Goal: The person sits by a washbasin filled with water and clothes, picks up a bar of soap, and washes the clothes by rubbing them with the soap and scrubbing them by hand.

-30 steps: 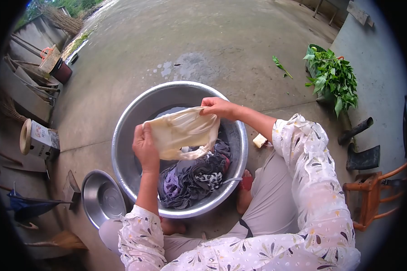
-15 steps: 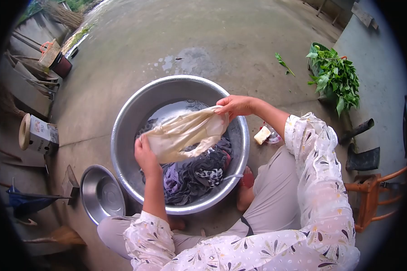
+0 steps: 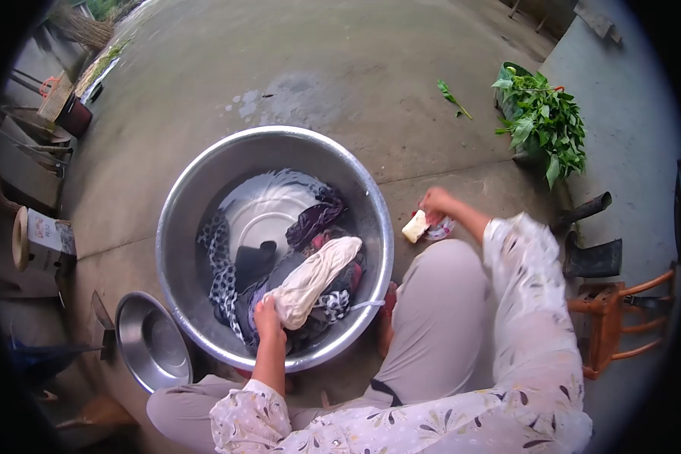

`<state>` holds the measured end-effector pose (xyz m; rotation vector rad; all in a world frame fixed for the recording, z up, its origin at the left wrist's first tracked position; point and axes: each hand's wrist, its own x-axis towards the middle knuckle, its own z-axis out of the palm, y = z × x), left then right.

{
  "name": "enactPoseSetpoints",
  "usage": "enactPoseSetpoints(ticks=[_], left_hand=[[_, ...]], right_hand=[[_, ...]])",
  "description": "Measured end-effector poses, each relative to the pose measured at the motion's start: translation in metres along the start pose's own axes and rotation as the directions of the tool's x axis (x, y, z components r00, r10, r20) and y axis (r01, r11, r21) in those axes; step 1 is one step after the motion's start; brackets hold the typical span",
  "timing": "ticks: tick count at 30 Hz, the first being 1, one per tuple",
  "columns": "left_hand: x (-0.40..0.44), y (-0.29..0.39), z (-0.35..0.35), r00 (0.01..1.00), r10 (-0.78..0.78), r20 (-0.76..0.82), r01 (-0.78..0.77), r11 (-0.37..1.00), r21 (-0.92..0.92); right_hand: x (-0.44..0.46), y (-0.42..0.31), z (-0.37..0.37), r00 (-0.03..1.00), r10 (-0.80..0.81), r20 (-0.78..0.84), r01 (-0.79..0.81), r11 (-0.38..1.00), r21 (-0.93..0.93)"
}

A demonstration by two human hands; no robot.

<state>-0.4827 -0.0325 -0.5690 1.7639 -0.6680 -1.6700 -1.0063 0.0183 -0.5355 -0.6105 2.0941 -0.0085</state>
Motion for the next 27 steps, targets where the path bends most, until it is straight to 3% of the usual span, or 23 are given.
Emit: enactPoseSetpoints(ticks=[2, 3, 4, 6, 9, 12, 18, 21, 24, 26, 27], left_hand=[[-0.017, 0.015, 0.009, 1.000, -0.028, -0.006, 0.028, 1.000, 0.003], [-0.019, 0.017, 0.011, 0.999, -0.047, -0.002, 0.047, 0.999, 0.026], [-0.017, 0.018, 0.012, 0.998, -0.054, 0.017, 0.054, 0.998, 0.027], [-0.014, 0.016, 0.009, 0.995, -0.078, 0.054, 0.076, 0.996, 0.042], [-0.010, 0.014, 0.007, 0.993, -0.067, 0.093, 0.064, 0.997, 0.041], [-0.011, 0.017, 0.012, 0.992, -0.079, 0.101, 0.075, 0.996, 0.040], [-0.009, 0.016, 0.009, 0.984, -0.102, 0.143, 0.101, 0.995, 0.017], [-0.009, 0.017, 0.008, 0.982, -0.104, 0.159, 0.102, 0.995, 0.023], [-0.005, 0.014, 0.006, 0.987, -0.089, 0.131, 0.088, 0.996, 0.016], [-0.006, 0.013, 0.007, 0.997, -0.017, 0.071, 0.021, 0.998, -0.059], [-0.007, 0.015, 0.009, 0.999, 0.018, 0.035, -0.015, 0.995, -0.096]], right_hand=[[-0.019, 0.006, 0.035, 0.975, 0.187, -0.117, -0.163, 0.969, 0.187], [-0.017, 0.012, 0.055, 0.948, 0.141, -0.284, -0.084, 0.976, 0.202], [-0.017, 0.008, 0.065, 0.937, 0.172, -0.303, -0.112, 0.972, 0.206], [0.027, 0.021, 0.098, 0.860, 0.087, -0.504, -0.084, 0.996, 0.029], [0.026, 0.003, 0.113, 0.815, 0.187, -0.548, -0.158, 0.982, 0.100], [0.019, -0.001, 0.100, 0.856, 0.333, -0.394, -0.283, 0.942, 0.182], [0.028, -0.005, 0.106, 0.825, 0.385, -0.414, -0.320, 0.921, 0.220], [0.048, 0.017, 0.111, 0.830, 0.310, -0.464, -0.192, 0.939, 0.284], [0.072, 0.049, 0.106, 0.812, 0.275, -0.514, -0.004, 0.884, 0.467], [0.102, 0.073, 0.102, 0.881, 0.288, -0.375, 0.088, 0.680, 0.728], [0.073, 0.065, 0.083, 0.909, 0.249, -0.334, 0.159, 0.534, 0.830]])
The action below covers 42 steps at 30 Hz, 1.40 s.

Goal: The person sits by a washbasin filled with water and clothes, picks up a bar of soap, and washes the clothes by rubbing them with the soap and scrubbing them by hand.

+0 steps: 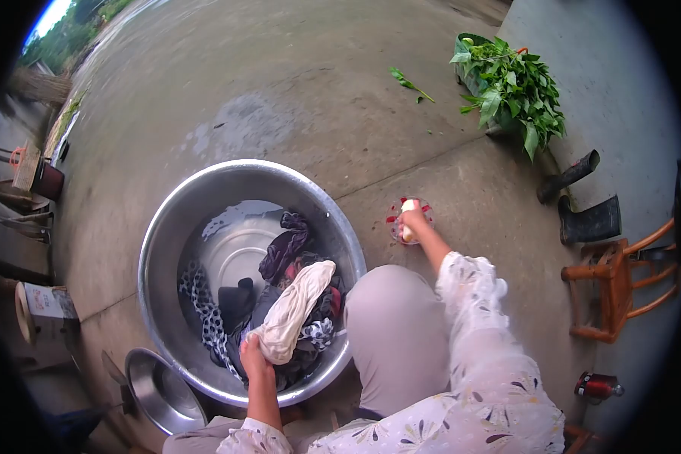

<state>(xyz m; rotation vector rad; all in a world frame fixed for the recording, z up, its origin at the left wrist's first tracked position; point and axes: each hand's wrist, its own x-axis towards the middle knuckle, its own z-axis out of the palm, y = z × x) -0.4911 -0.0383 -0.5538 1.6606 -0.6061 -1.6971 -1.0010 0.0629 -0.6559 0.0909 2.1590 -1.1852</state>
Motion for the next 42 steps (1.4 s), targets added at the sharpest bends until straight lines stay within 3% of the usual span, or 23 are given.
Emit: enactPoseSetpoints(ticks=[1, 3, 5, 8, 9, 11, 13, 14, 17, 19, 22, 23, 25, 26, 28, 31, 33, 35, 37, 38, 40, 41, 42], left_hand=[[-0.003, 0.005, 0.004, 0.998, 0.054, 0.019, -0.054, 0.998, -0.030], [-0.013, 0.018, 0.012, 0.986, 0.166, 0.036, -0.162, 0.983, -0.091], [-0.012, 0.021, 0.017, 0.985, 0.172, -0.029, -0.174, 0.979, -0.105], [0.011, 0.004, 0.004, 0.974, 0.215, -0.072, -0.221, 0.972, -0.087], [0.008, 0.005, 0.005, 0.972, 0.218, -0.083, -0.225, 0.970, -0.091], [0.008, 0.008, 0.006, 0.982, 0.170, -0.087, -0.181, 0.972, -0.147], [0.009, 0.011, 0.006, 0.982, 0.162, -0.094, -0.176, 0.970, -0.168], [0.008, 0.011, 0.006, 0.984, 0.154, -0.093, -0.169, 0.970, -0.178], [0.004, 0.023, 0.007, 0.981, 0.123, -0.150, -0.159, 0.951, -0.264], [0.009, 0.026, 0.000, 0.970, 0.088, -0.226, -0.153, 0.945, -0.289], [0.016, 0.015, -0.022, 0.939, 0.058, -0.339, -0.171, 0.935, -0.312], [0.021, 0.005, -0.028, 0.914, 0.107, -0.390, -0.206, 0.953, -0.221], [0.024, 0.004, -0.030, 0.920, 0.112, -0.375, -0.204, 0.955, -0.217], [0.025, 0.008, -0.031, 0.927, 0.125, -0.353, -0.208, 0.956, -0.208], [0.022, 0.018, -0.035, 0.934, 0.148, -0.326, -0.222, 0.954, -0.201], [0.009, 0.030, -0.029, 0.916, 0.121, -0.382, -0.214, 0.954, -0.211], [0.018, 0.021, -0.037, 0.939, 0.084, -0.332, -0.147, 0.974, -0.170], [0.019, 0.014, -0.043, 0.961, 0.002, -0.277, -0.036, 0.992, -0.118], [0.030, 0.002, -0.053, 0.977, -0.167, -0.130, 0.145, 0.976, -0.162], [0.032, -0.003, -0.057, 0.967, -0.248, -0.054, 0.236, 0.956, -0.173], [0.026, -0.008, -0.059, 0.988, -0.155, -0.012, 0.152, 0.945, 0.289], [0.025, -0.006, -0.056, 0.994, -0.110, 0.027, 0.082, 0.861, 0.502], [0.009, 0.005, -0.046, 0.992, -0.114, 0.050, 0.077, 0.874, 0.480]], right_hand=[[-0.021, -0.027, -0.011, 0.998, 0.006, 0.065, -0.018, 0.982, 0.188], [-0.035, -0.069, -0.025, 0.950, -0.042, 0.309, -0.043, 0.963, 0.265], [-0.072, -0.130, -0.023, 0.824, -0.035, 0.566, -0.118, 0.965, 0.232], [-0.151, -0.208, 0.030, 0.679, -0.071, 0.730, 0.212, 0.972, -0.102], [-0.182, -0.224, 0.054, 0.604, -0.046, 0.796, 0.383, 0.892, -0.239], [-0.228, -0.215, 0.105, 0.445, -0.124, 0.887, 0.659, 0.716, -0.230], [-0.271, -0.188, 0.142, 0.340, -0.049, 0.939, 0.770, 0.589, -0.248], [-0.283, -0.155, 0.170, 0.348, -0.088, 0.934, 0.827, 0.497, -0.262], [-0.346, -0.058, 0.223, 0.343, -0.367, 0.865, 0.915, 0.337, -0.220], [-0.379, -0.023, 0.234, 0.218, -0.569, 0.793, 0.962, 0.262, -0.076], [-0.371, 0.015, 0.250, 0.095, -0.649, 0.755, 0.995, 0.037, -0.094], [-0.366, 0.019, 0.250, 0.073, -0.637, 0.767, 0.996, 0.008, -0.088], [-0.349, 0.010, 0.248, 0.033, -0.618, 0.785, 0.994, -0.059, -0.088], [-0.343, 0.001, 0.249, 0.182, -0.564, 0.806, 0.978, 0.014, -0.210], [-0.323, -0.014, 0.244, 0.244, -0.623, 0.743, 0.951, 0.004, -0.309], [-0.280, -0.028, 0.224, 0.502, -0.486, 0.715, 0.843, 0.092, -0.529], [-0.249, -0.018, 0.214, 0.659, -0.518, 0.545, 0.732, 0.279, -0.621], [-0.227, -0.009, 0.223, 0.719, -0.499, 0.483, 0.693, 0.463, -0.553], [-0.259, -0.026, 0.235, 0.646, -0.536, 0.543, 0.753, 0.565, -0.338], [-0.286, -0.034, 0.240, 0.537, -0.579, 0.613, 0.836, 0.465, -0.293], [-0.339, -0.029, 0.249, 0.363, -0.542, 0.758, 0.927, 0.291, -0.236], [-0.367, -0.035, 0.242, 0.355, -0.401, 0.845, 0.934, 0.196, -0.299], [-0.365, -0.023, 0.242, 0.298, -0.391, 0.871, 0.954, 0.141, -0.263]])
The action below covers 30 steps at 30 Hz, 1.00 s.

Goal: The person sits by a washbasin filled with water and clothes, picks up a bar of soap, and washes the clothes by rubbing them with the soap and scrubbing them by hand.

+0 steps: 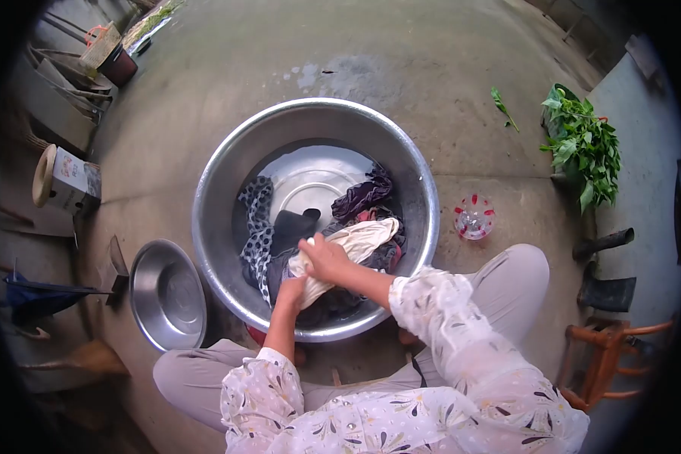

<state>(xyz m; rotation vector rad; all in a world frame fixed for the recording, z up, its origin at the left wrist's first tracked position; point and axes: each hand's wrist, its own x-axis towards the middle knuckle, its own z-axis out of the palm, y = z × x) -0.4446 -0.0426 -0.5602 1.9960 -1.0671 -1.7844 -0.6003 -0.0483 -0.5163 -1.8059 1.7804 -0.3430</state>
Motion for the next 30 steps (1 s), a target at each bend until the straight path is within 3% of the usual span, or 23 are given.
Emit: enactPoseSetpoints(ticks=[1, 3, 4, 7, 9, 10, 13, 14, 15, 18, 19, 21, 23, 24, 25, 26, 27, 29, 30], left_hand=[[-0.008, 0.009, -0.004, 0.998, 0.065, 0.027, -0.068, 0.987, 0.143], [-0.014, 0.022, -0.006, 0.980, 0.172, 0.100, -0.198, 0.895, 0.399], [-0.001, 0.016, -0.011, 0.968, 0.187, 0.165, -0.231, 0.921, 0.312], [-0.054, 0.072, -0.014, 0.966, 0.056, 0.251, -0.062, 0.998, 0.013], [-0.054, 0.075, -0.017, 0.974, 0.091, 0.208, -0.114, 0.988, 0.101], [-0.055, 0.073, -0.018, 0.977, 0.104, 0.188, -0.133, 0.980, 0.146], [-0.027, 0.042, -0.003, 0.933, 0.356, 0.048, -0.348, 0.929, -0.123], [-0.034, 0.047, 0.000, 0.955, 0.289, 0.064, -0.260, 0.924, -0.281], [-0.037, 0.047, 0.006, 0.948, 0.316, 0.043, -0.282, 0.893, -0.350], [-0.049, 0.052, 0.014, 0.917, 0.398, -0.007, -0.342, 0.780, -0.523], [-0.055, 0.059, 0.010, 0.919, 0.393, 0.016, -0.317, 0.765, -0.561], [-0.063, 0.072, 0.001, 0.917, 0.391, 0.074, -0.259, 0.729, -0.634], [-0.059, 0.070, -0.001, 0.946, 0.313, 0.087, -0.201, 0.774, -0.600], [-0.051, 0.061, 0.000, 0.963, 0.259, 0.069, -0.177, 0.809, -0.560], [-0.040, 0.050, 0.001, 0.978, 0.204, 0.048, -0.150, 0.842, -0.519], [-0.020, 0.031, -0.001, 0.984, 0.175, -0.027, -0.167, 0.865, -0.473], [-0.022, 0.032, 0.000, 0.988, 0.144, -0.061, -0.155, 0.829, -0.538], [-0.032, 0.045, -0.001, 0.990, 0.080, -0.118, -0.139, 0.743, -0.654], [-0.037, 0.054, -0.001, 0.986, 0.139, -0.095, -0.167, 0.748, -0.643]], right_hand=[[-0.002, 0.006, 0.010, 0.998, -0.056, 0.025, 0.057, 0.998, -0.032], [0.003, 0.024, 0.008, 0.994, 0.046, -0.101, -0.052, 0.997, -0.058], [0.006, 0.041, 0.004, 0.984, 0.056, -0.172, -0.070, 0.994, -0.079], [0.011, 0.095, -0.020, 0.935, 0.293, -0.198, -0.312, 0.947, -0.073], [0.018, 0.106, -0.025, 0.857, 0.473, -0.203, -0.471, 0.880, 0.064], [0.024, 0.105, -0.019, 0.868, 0.444, -0.220, -0.410, 0.893, 0.186], [0.026, 0.040, -0.005, 0.923, 0.175, -0.342, -0.066, 0.949, 0.308], [0.017, 0.021, -0.005, 0.957, 0.124, -0.263, -0.061, 0.970, 0.236], [0.009, 0.008, -0.009, 0.980, 0.079, -0.185, -0.048, 0.985, 0.166], [0.011, 0.049, 0.005, 0.949, 0.243, -0.201, -0.208, 0.962, 0.180], [0.012, 0.070, 0.006, 0.924, 0.246, -0.292, -0.221, 0.968, 0.115], [0.010, 0.098, -0.011, 0.896, 0.351, -0.272, -0.353, 0.935, 0.043], [0.013, 0.094, -0.013, 0.857, 0.380, -0.348, -0.348, 0.925, 0.154], [0.017, 0.090, -0.010, 0.835, 0.396, -0.382, -0.340, 0.917, 0.208], [0.031, 0.083, 0.005, 0.845, 0.261, -0.468, -0.143, 0.951, 0.273], [0.031, 0.046, -0.002, 0.878, 0.334, -0.343, -0.150, 0.872, 0.466], [0.028, 0.011, -0.007, 0.918, 0.292, -0.266, -0.112, 0.838, 0.533], [0.008, -0.036, -0.002, 0.955, 0.059, -0.291, 0.084, 0.886, 0.456], [0.010, -0.035, 0.006, 0.954, 0.109, -0.278, 0.030, 0.890, 0.454]])
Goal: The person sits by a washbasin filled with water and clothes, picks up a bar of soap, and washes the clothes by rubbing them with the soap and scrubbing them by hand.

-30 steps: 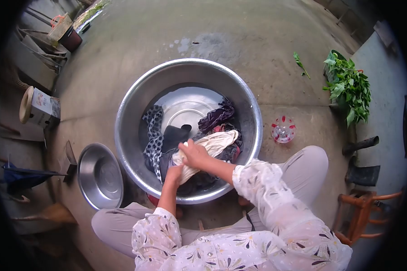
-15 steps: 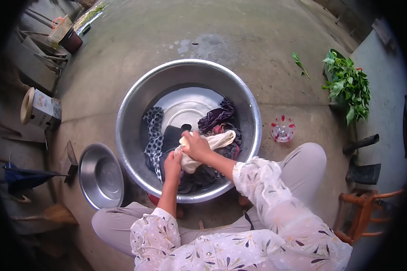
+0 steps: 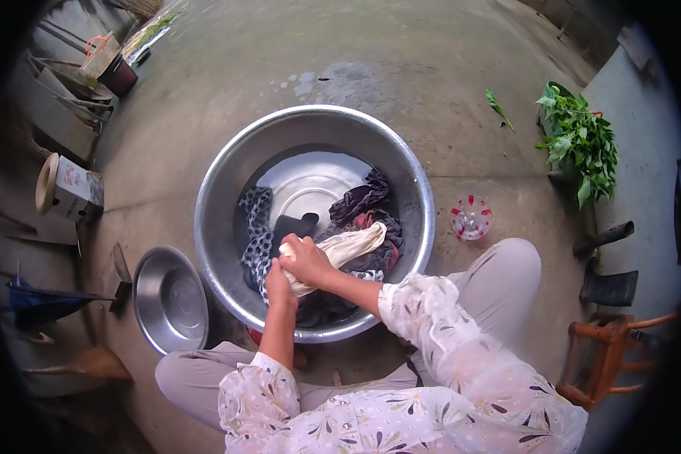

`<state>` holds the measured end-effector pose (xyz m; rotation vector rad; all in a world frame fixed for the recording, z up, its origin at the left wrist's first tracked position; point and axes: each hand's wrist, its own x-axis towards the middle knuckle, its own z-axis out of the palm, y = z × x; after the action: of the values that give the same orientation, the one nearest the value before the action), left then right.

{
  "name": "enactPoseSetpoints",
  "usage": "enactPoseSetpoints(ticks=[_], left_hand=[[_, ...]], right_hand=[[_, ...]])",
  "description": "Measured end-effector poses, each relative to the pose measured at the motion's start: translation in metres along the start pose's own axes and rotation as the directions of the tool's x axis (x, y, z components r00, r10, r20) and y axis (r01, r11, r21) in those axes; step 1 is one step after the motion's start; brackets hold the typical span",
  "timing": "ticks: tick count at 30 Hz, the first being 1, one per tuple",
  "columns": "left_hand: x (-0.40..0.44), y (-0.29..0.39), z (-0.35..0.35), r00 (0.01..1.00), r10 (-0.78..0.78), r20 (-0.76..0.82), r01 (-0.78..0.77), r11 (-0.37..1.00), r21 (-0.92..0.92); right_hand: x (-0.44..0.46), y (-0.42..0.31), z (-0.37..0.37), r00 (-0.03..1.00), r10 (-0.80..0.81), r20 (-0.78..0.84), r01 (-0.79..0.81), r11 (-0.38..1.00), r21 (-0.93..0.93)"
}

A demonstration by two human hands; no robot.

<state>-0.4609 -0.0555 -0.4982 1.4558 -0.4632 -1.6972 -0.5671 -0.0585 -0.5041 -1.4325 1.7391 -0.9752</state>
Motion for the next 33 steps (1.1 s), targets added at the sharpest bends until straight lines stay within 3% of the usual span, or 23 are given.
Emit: enactPoseSetpoints(ticks=[1, 3, 4, 5, 6, 7, 8, 11, 13, 15, 16, 17, 20, 21, 22, 23, 25, 26, 27, 28, 29, 30, 33], left_hand=[[-0.005, 0.009, 0.005, 0.998, 0.029, 0.056, -0.029, 1.000, 0.010], [-0.018, 0.030, 0.017, 0.984, 0.085, 0.158, -0.088, 0.996, 0.015], [-0.032, 0.050, 0.027, 0.948, 0.064, 0.313, -0.064, 0.998, -0.009], [-0.050, 0.068, 0.038, 0.930, 0.057, 0.363, -0.072, 0.997, 0.026], [-0.068, 0.085, 0.049, 0.910, 0.053, 0.412, -0.083, 0.995, 0.055], [-0.079, 0.095, 0.054, 0.888, 0.049, 0.457, -0.097, 0.992, 0.082], [-0.082, 0.099, 0.055, 0.874, 0.056, 0.483, -0.092, 0.994, 0.051], [-0.093, 0.119, 0.059, 0.877, 0.109, 0.468, -0.118, 0.993, -0.011], [-0.087, 0.119, 0.059, 0.892, 0.080, 0.445, -0.190, 0.960, 0.207], [-0.061, 0.102, 0.046, 0.901, 0.038, 0.432, -0.245, 0.867, 0.434], [-0.057, 0.091, 0.046, 0.904, 0.022, 0.426, -0.252, 0.834, 0.491], [-0.054, 0.081, 0.047, 0.904, 0.013, 0.427, -0.265, 0.802, 0.536], [-0.057, 0.068, 0.046, 0.865, 0.025, 0.502, -0.407, 0.619, 0.672], [-0.064, 0.075, 0.047, 0.847, 0.044, 0.529, -0.467, 0.535, 0.704], [-0.071, 0.081, 0.049, 0.827, 0.060, 0.560, -0.524, 0.442, 0.727], [-0.074, 0.087, 0.051, 0.787, 0.155, 0.598, -0.595, 0.451, 0.666], [-0.078, 0.098, 0.055, 0.681, 0.347, 0.645, -0.725, 0.441, 0.529], [-0.078, 0.102, 0.055, 0.689, 0.360, 0.629, -0.725, 0.372, 0.580], [-0.075, 0.100, 0.053, 0.694, 0.407, 0.593, -0.719, 0.420, 0.553], [-0.072, 0.096, 0.051, 0.701, 0.451, 0.553, -0.713, 0.467, 0.523], [-0.069, 0.093, 0.050, 0.706, 0.492, 0.509, -0.708, 0.512, 0.487], [-0.068, 0.093, 0.049, 0.708, 0.512, 0.487, -0.707, 0.523, 0.477], [-0.082, 0.105, 0.058, 0.674, 0.606, 0.422, -0.736, 0.502, 0.455]], right_hand=[[0.003, 0.008, 0.005, 0.999, 0.050, -0.012, -0.050, 0.999, -0.018], [0.010, 0.048, -0.010, 1.000, 0.002, -0.009, -0.005, 0.966, -0.259], [0.009, 0.063, -0.025, 0.997, 0.076, 0.006, -0.069, 0.928, -0.366], [0.013, 0.083, -0.036, 0.982, 0.188, -0.012, -0.172, 0.873, -0.457], [0.011, 0.097, -0.053, 0.985, 0.172, -0.014, -0.145, 0.782, -0.606], [0.013, 0.118, -0.065, 0.993, 0.114, -0.028, -0.104, 0.732, -0.673], [0.014, 0.125, -0.079, 0.979, 0.200, -0.031, -0.171, 0.735, -0.657], [0.019, 0.136, -0.096, 0.873, 0.391, -0.294, -0.483, 0.783, -0.392], [0.033, 0.132, -0.102, 0.870, 0.430, -0.242, -0.465, 0.878, -0.115], [0.056, 0.127, -0.082, 0.905, 0.411, -0.108, -0.363, 0.880, 0.308], [0.053, 0.082, -0.085, 0.923, 0.385, -0.001, -0.307, 0.737, 0.602], [0.058, 0.065, -0.075, 0.950, 0.312, 0.033, -0.229, 0.618, 0.752], [0.045, -0.019, -0.074, 0.945, 0.178, 0.276, -0.326, 0.411, 0.852], [0.043, -0.022, -0.064, 0.933, 0.048, 0.358, -0.349, 0.374, 0.859], [0.040, -0.023, -0.057, 0.912, 0.031, 0.409, -0.384, 0.416, 0.824], [0.036, -0.021, -0.048, 0.889, 0.014, 0.458, -0.413, 0.457, 0.788], [0.023, -0.004, -0.020, 0.760, -0.064, 0.647, -0.620, 0.227, 0.751], [0.016, 0.002, -0.010, 0.682, -0.121, 0.721, -0.713, 0.111, 0.693], [0.007, -0.005, -0.014, 0.805, -0.076, 0.588, -0.502, 0.441, 0.744], [-0.003, -0.010, -0.019, 0.898, -0.092, 0.430, -0.238, 0.719, 0.653], [-0.010, -0.014, -0.024, 0.948, -0.170, 0.270, 0.038, 0.900, 0.434], [0.008, 0.039, 0.005, 0.962, 0.002, 0.274, -0.047, 0.986, 0.157], [0.009, 0.039, -0.048, 0.979, 0.191, 0.077, -0.167, 0.954, -0.249]])
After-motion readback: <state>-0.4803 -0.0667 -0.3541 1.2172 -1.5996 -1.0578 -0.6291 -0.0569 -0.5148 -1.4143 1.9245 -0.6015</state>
